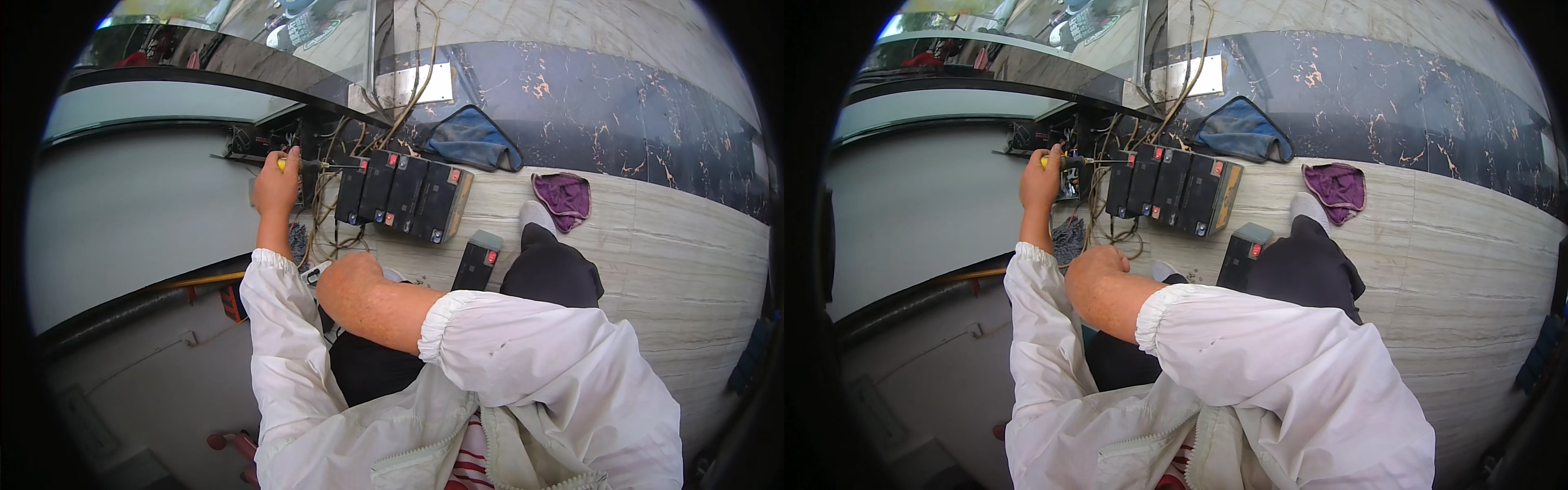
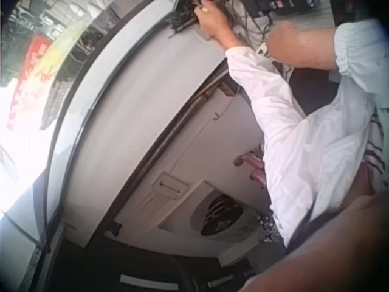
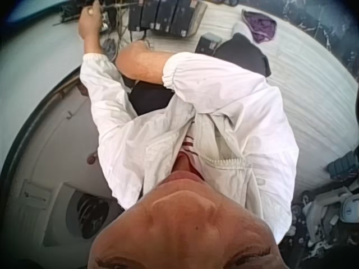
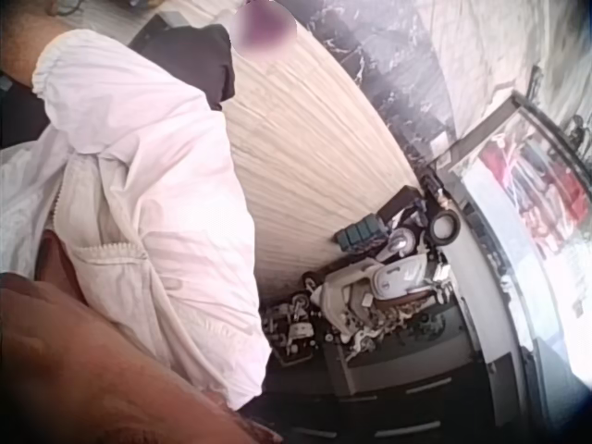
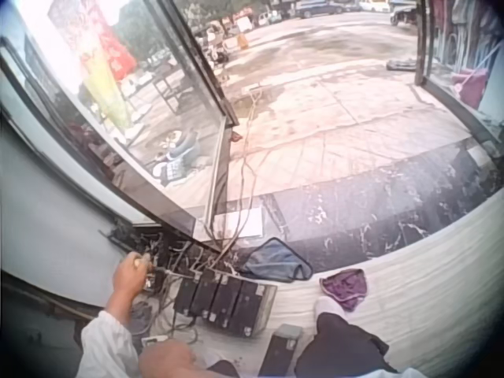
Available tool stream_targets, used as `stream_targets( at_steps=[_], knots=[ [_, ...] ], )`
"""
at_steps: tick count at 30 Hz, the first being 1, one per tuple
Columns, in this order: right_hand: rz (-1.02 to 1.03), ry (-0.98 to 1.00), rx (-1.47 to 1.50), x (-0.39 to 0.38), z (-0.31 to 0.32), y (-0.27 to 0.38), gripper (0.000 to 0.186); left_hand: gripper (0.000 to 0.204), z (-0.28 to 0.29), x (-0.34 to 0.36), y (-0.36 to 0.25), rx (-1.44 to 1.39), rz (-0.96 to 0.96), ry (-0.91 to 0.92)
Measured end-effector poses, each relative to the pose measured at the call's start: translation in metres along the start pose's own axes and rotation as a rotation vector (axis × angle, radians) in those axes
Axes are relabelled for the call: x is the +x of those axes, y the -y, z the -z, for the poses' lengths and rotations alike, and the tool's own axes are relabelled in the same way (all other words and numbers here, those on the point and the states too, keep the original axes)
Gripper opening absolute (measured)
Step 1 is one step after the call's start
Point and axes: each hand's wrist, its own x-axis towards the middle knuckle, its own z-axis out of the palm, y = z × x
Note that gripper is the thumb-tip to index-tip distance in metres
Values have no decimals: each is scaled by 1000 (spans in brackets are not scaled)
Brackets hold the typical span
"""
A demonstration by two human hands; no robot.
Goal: The person sits on the floor and uses a screwdriver to tighten or loosen terminals on a series of connected batteries. The person adjusts connections between the batteries and nearby wiring.
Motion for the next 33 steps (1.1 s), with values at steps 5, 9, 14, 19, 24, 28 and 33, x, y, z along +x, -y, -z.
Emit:
stream_targets(
  at_steps=[5, 9, 14, 19, 24, 28, 33],
  knots=[
    [37, -4, 32, 1, 1, 5, 38, 50, -4, 10, 26, -88, -164, -138],
    [10, 7, 18, -1, 4, 2, 37, 50, -6, 10, 20, -111, -143, -56],
    [-4, 31, -8, -1, 2, 0, 35, 44, 3, -4, -4, -40, 15, 1],
    [8, 26, 27, 7, 0, 5, 35, 49, -12, 6, 20, -124, -247, -246],
    [-54, -34, 12, -2, -2, -2, 34, 50, 5, -9, -20, -22, 51, 66],
    [-4, -2, 9, 1, 1, 0, 34, 48, -6, -3, -2, -36, -64, -175],
    [-12, -1, 15, 3, 0, 1, 33, 47, -3, -3, 0, -27, -39, -121]
  ],
)
